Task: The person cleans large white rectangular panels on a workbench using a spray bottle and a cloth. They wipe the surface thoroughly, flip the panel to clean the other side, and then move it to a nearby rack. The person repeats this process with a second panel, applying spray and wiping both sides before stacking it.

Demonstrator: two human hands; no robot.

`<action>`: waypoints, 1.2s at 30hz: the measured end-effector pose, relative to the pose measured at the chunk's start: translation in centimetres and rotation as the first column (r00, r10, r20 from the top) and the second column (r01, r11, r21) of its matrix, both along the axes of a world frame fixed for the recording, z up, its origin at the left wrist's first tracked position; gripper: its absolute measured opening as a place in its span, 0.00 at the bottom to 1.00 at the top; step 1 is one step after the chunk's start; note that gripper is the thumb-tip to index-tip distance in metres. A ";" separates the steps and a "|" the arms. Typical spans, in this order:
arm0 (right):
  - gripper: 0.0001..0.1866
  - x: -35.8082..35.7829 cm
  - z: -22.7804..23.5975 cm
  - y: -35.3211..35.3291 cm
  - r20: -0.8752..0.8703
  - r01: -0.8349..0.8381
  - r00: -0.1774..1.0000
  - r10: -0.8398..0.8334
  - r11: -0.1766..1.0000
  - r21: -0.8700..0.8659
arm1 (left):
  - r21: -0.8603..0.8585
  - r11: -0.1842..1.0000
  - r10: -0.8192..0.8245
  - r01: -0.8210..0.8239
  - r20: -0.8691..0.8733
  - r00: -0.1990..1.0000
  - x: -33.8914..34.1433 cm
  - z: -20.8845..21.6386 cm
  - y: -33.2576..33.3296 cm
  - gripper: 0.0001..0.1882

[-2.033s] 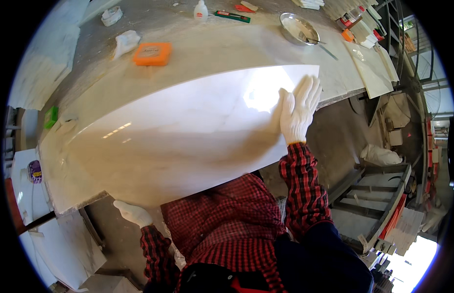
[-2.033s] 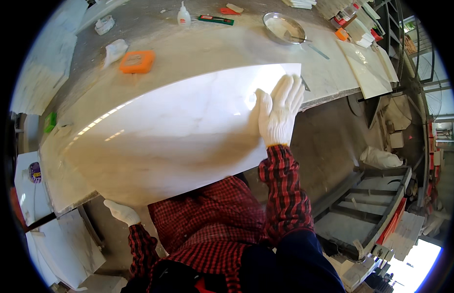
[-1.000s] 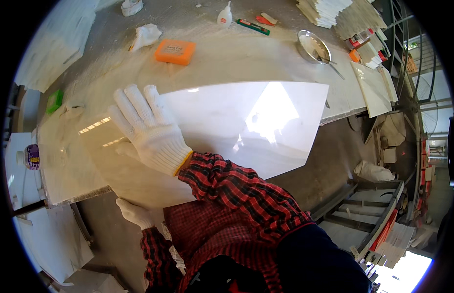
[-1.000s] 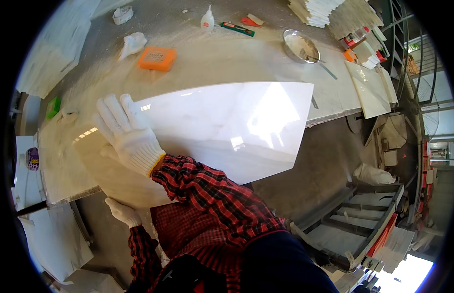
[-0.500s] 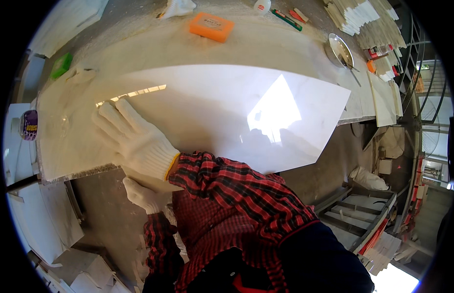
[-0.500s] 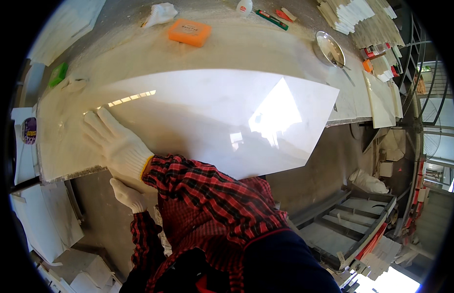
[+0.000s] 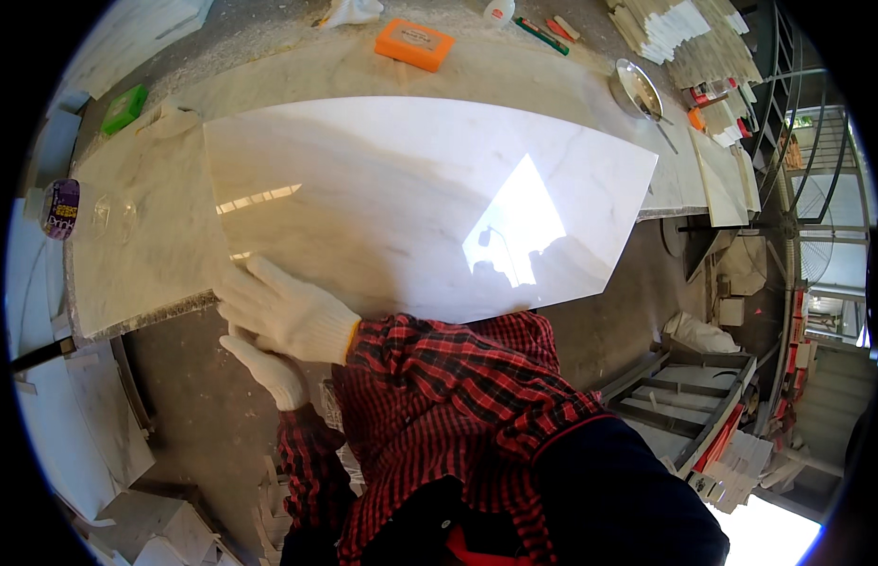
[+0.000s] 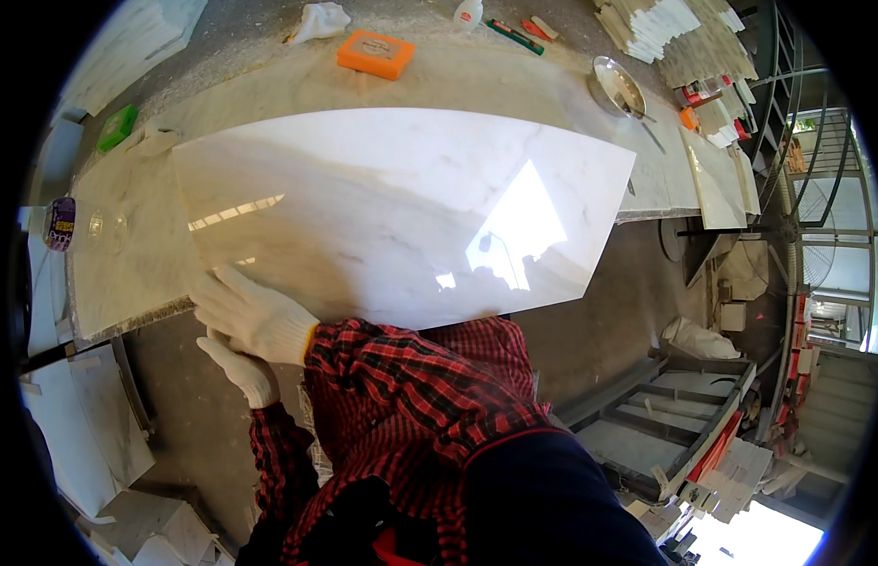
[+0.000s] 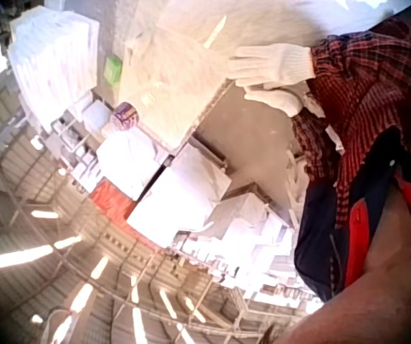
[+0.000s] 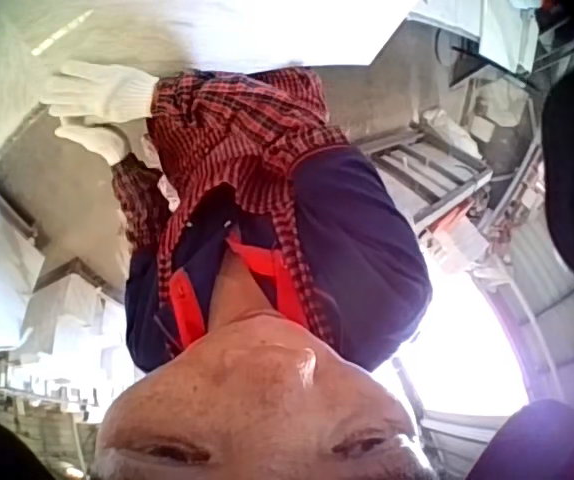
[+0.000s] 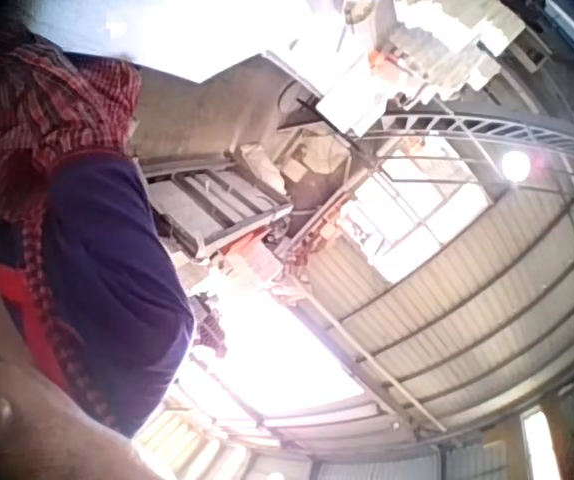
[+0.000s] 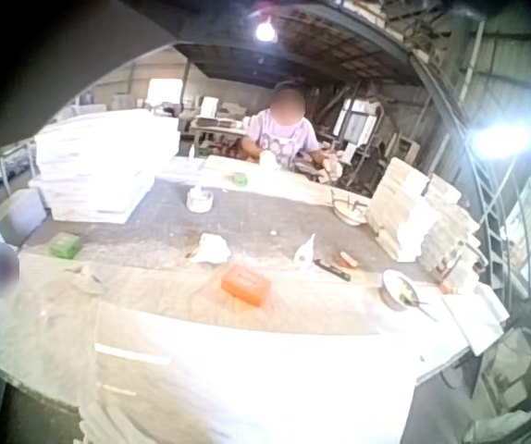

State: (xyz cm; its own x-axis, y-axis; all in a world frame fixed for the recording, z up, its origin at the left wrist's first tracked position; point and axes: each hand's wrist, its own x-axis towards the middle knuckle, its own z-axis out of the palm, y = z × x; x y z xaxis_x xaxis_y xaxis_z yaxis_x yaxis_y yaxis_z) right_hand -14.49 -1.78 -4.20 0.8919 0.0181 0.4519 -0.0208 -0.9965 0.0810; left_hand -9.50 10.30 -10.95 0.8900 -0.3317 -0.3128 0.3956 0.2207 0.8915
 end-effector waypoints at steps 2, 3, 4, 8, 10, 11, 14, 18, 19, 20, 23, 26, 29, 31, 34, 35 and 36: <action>0.21 -1.0 -0.8 1.4 0.003 0.059 0.998 -0.059 0.996 -0.071 | 0.015 1.000 -0.028 0.028 0.052 0.998 0.1 1.0 0.4 0.35; 0.21 -1.6 -1.6 1.8 -0.020 0.044 0.999 -0.047 0.993 -0.110 | 0.167 0.984 0.045 -0.057 0.073 0.996 -0.1 2.9 0.0 0.32; 0.21 -2.3 -2.2 2.1 -0.040 0.031 0.999 -0.037 0.989 -0.143 | 0.263 0.962 0.017 -0.078 0.227 0.974 0.2 3.5 0.2 0.30; 0.23 -4.5 -3.6 2.4 -0.163 -0.056 0.986 0.030 0.986 -0.159 | 0.373 0.907 -0.082 -0.196 0.612 0.786 3.0 5.6 -0.6 0.26; 0.29 -5.3 -4.3 2.2 -0.112 -0.098 0.989 0.100 0.995 0.026 | 0.452 0.863 -0.156 -0.228 0.665 0.730 4.7 6.9 -2.5 0.26; 0.32 -5.9 -4.7 2.1 -0.082 -0.118 0.988 0.128 0.986 0.117 | 0.479 0.859 -0.237 -0.183 0.687 0.687 5.6 7.8 -3.8 0.27; 0.35 -7.6 -5.6 1.1 0.004 -0.053 0.998 0.055 0.941 0.335 | 0.563 0.811 -0.417 -0.155 0.745 0.521 7.4 8.6 -7.9 0.28; 0.34 -11.6 -7.0 -2.2 0.013 0.244 0.969 -0.247 0.964 0.108 | 0.555 0.796 -0.415 -0.239 0.790 0.452 6.4 7.5 -11.5 0.30; 0.35 -12.4 -6.2 -3.3 0.048 0.262 0.959 -0.280 0.937 0.230 | 0.531 0.815 -0.375 -0.232 0.789 0.486 6.1 7.6 -11.8 0.30; 0.36 -13.2 -5.4 -4.4 0.079 0.270 0.946 -0.315 0.897 0.349 | 0.519 0.826 -0.363 -0.218 0.787 0.499 6.0 7.5 -11.7 0.30; 0.40 -17.5 -1.8 -8.8 -0.051 0.506 0.842 -0.537 0.754 0.419 | 0.484 0.862 -0.352 -0.150 0.785 0.510 6.5 7.1 -12.0 0.28; 0.42 -22.1 -2.7 -12.3 0.055 0.654 0.667 -0.743 0.618 0.436 | 0.481 0.864 -0.361 -0.149 0.798 0.483 6.4 7.7 -11.4 0.25; 0.40 -28.7 -5.2 -15.0 0.186 0.665 0.455 -0.871 0.471 0.580 | 0.480 0.856 -0.361 -0.193 0.821 0.441 6.0 7.3 -12.3 0.21; 0.38 -33.4 -6.0 -16.1 0.165 0.868 0.257 -0.952 0.303 0.393 | 0.460 0.867 -0.350 -0.193 0.837 0.421 6.7 7.1 -11.8 0.21; 0.35 -39.8 -9.7 -17.0 0.056 0.867 -0.023 -0.998 0.008 0.498 | 0.448 0.869 -0.330 -0.211 0.842 0.426 6.0 7.4 -11.6 0.24; 0.33 -43.6 -12.3 -16.9 -0.069 0.952 0.014 -0.998 -0.008 0.307 | 0.442 0.872 -0.324 -0.209 0.842 0.431 5.7 7.6 -12.0 0.26; 0.31 -46.3 -14.1 -16.6 -0.199 0.995 0.021 -0.980 0.000 0.102 | 0.441 0.877 -0.329 -0.193 0.842 0.427 5.7 7.7 -12.3 0.24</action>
State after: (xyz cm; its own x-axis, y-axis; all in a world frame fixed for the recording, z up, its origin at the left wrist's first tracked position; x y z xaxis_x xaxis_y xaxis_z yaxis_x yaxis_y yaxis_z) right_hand -60.79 -18.36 -18.30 -0.0085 -0.9642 0.2652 -0.9998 0.0037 -0.0185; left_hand -3.78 -1.99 -3.22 0.7202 -0.4743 0.5063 -0.6614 -0.2492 0.7074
